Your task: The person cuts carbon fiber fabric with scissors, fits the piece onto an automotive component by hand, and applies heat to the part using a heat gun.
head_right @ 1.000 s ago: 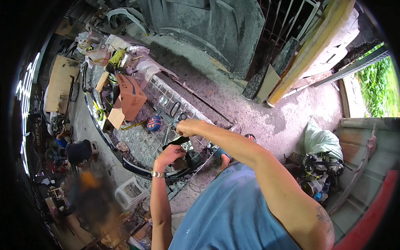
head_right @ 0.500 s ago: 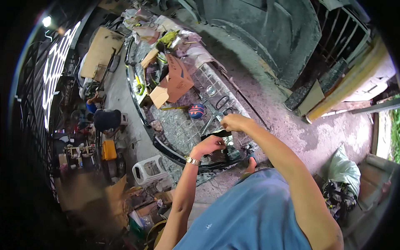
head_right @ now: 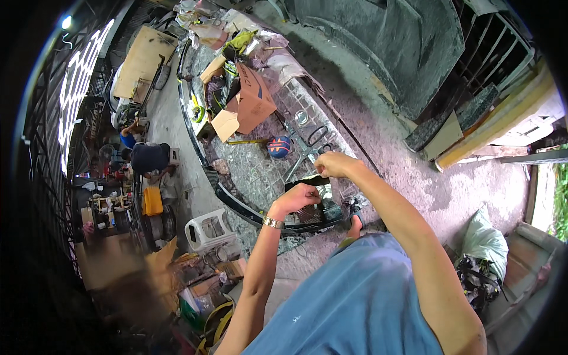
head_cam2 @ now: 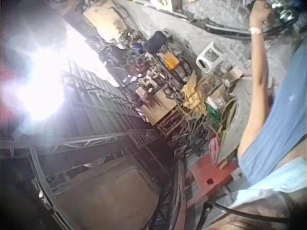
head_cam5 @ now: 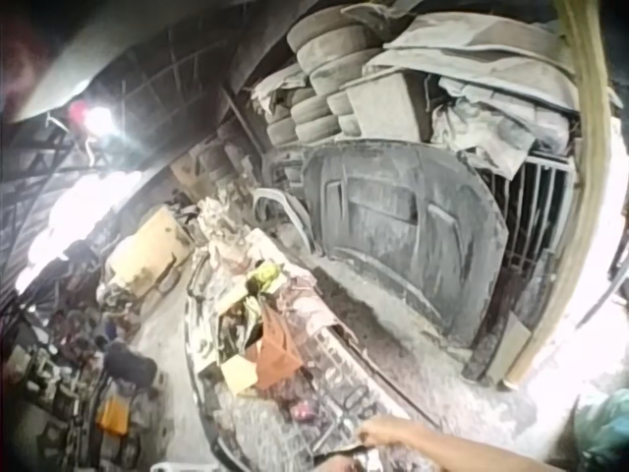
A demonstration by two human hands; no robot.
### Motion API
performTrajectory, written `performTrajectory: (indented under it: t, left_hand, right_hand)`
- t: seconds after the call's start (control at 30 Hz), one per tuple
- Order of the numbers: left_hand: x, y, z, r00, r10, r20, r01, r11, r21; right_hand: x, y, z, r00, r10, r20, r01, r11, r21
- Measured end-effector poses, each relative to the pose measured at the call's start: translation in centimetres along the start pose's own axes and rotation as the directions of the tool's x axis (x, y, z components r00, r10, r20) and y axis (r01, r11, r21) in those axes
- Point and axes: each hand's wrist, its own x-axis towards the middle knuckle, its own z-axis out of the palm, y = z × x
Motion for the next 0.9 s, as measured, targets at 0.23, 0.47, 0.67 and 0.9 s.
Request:
performTrajectory:
  t: [0.23, 0.47, 0.67, 0.9]
  left_hand:
    - [0.6, -1.2, 0.4, 1.0, -0.018, 0.017, 0.018, 0.999, 0.038]
    - [0.7, -0.9, 0.8, 1.0, -0.003, 0.028, 0.002, 0.999, 0.034]
    - [-0.9, -0.3, 0.1, 1.0, -0.01, 0.005, 0.01, 0.998, -0.058]
    - [-1.8, 0.5, -0.3, 0.994, -0.109, 0.011, 0.109, 0.984, -0.143]
  right_hand:
    - [-0.1, 1.1, 0.4, 1.0, -0.001, -0.022, 0.002, 0.998, 0.058]
    - [-2.2, 1.6, 0.1, 0.995, 0.095, -0.013, -0.09, 0.973, 0.214]
    - [-3.5, 0.9, 0.0, 0.967, 0.049, -0.251, 0.051, 0.924, 0.378]
    - [-7.2, 1.1, -0.6, 0.914, 0.097, -0.394, 0.1, 0.887, 0.45]
